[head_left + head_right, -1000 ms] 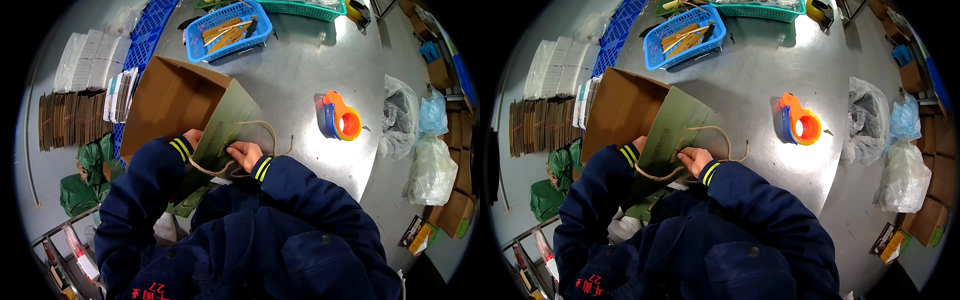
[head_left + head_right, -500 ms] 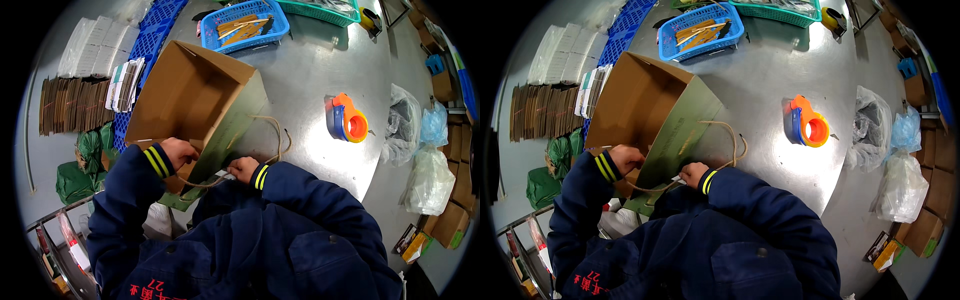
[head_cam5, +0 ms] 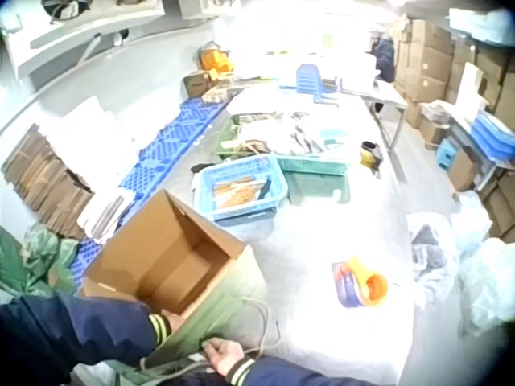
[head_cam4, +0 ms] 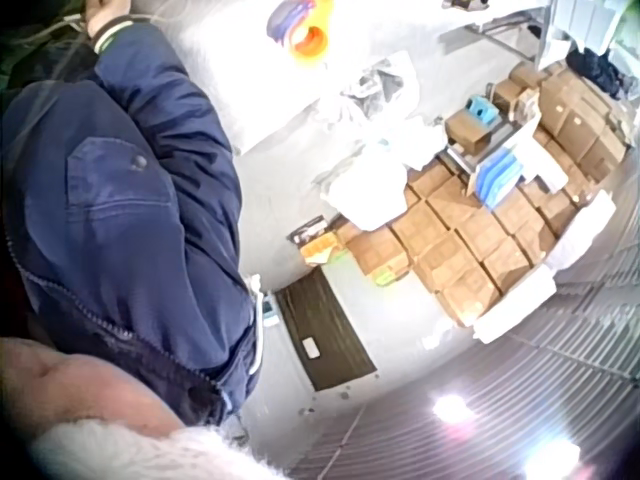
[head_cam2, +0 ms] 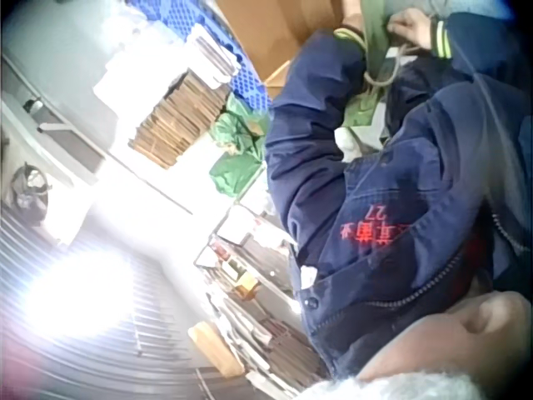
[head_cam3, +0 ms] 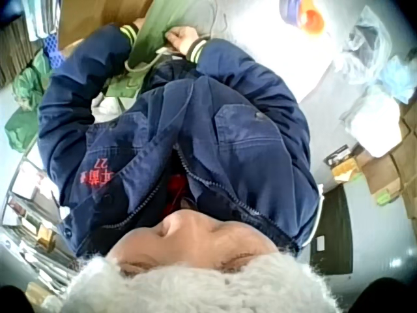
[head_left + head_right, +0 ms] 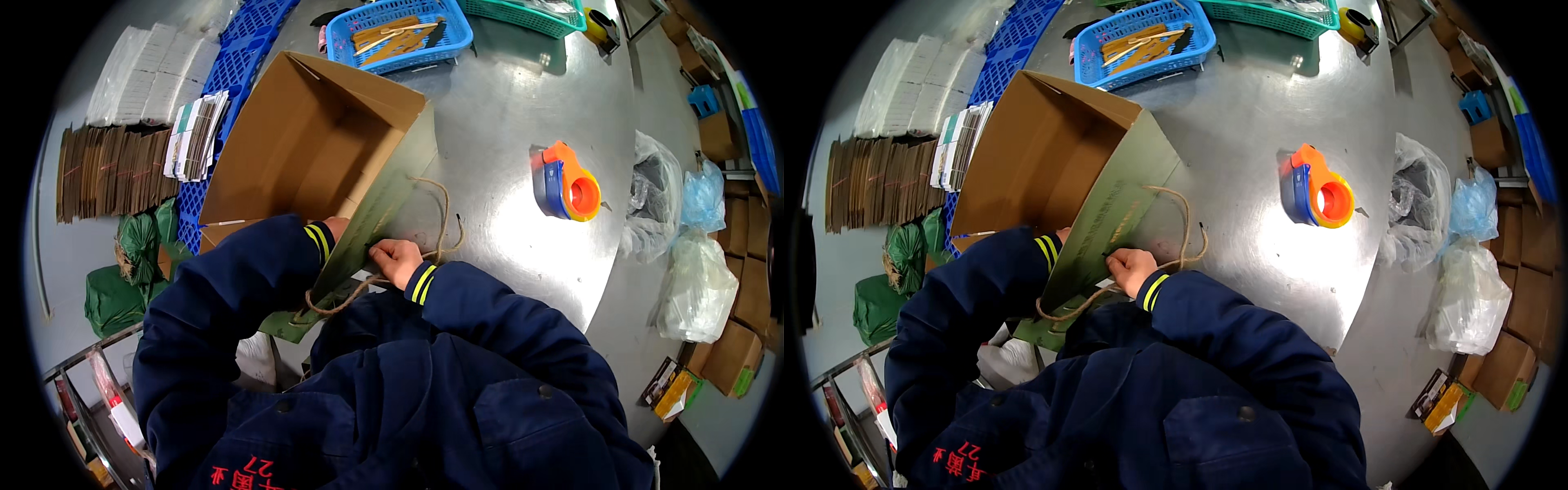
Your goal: The person assembles cardboard boxes and secures them using a tape dispenser before threading rope handles through the sides of a green box.
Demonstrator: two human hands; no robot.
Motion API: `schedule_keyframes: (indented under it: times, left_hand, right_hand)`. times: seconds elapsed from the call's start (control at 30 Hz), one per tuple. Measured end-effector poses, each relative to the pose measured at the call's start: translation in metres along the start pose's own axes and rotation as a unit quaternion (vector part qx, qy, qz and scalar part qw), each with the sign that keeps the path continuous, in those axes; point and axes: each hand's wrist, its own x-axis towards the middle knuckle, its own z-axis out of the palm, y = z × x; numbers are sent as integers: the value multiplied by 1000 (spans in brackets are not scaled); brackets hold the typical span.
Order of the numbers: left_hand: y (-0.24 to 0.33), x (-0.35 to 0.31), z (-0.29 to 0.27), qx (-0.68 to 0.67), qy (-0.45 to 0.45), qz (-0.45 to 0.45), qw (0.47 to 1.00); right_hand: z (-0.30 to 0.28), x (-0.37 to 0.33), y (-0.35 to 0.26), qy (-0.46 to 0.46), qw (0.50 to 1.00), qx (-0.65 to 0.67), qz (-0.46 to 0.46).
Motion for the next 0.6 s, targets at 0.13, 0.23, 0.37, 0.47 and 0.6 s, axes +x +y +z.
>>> schedule_keyframes:
  times: [0.13, 0.23, 0.37, 0.47, 0.6]
  left_hand:
    - [-7, 4, 7, -17, 36, -1, 999]
    - [-9, 6, 11, -8, 70, -7, 997]
    - [-9, 5, 13, 18, 103, -27, 994]
    - [-9, 4, 14, 36, 92, -48, 994]
    - [10, 2, 1, 94, 84, -56, 990]
  right_hand:
    - [3, 5, 0, -18, 1000, -5, -5]
    - [11, 7, 3, 17, 1000, 14, -15]
    - [8, 2, 6, -18, 997, 71, -9]
    - [4, 1, 10, -24, 999, -38, -25]
    - [-2, -3, -9, 33, 969, -200, -139]
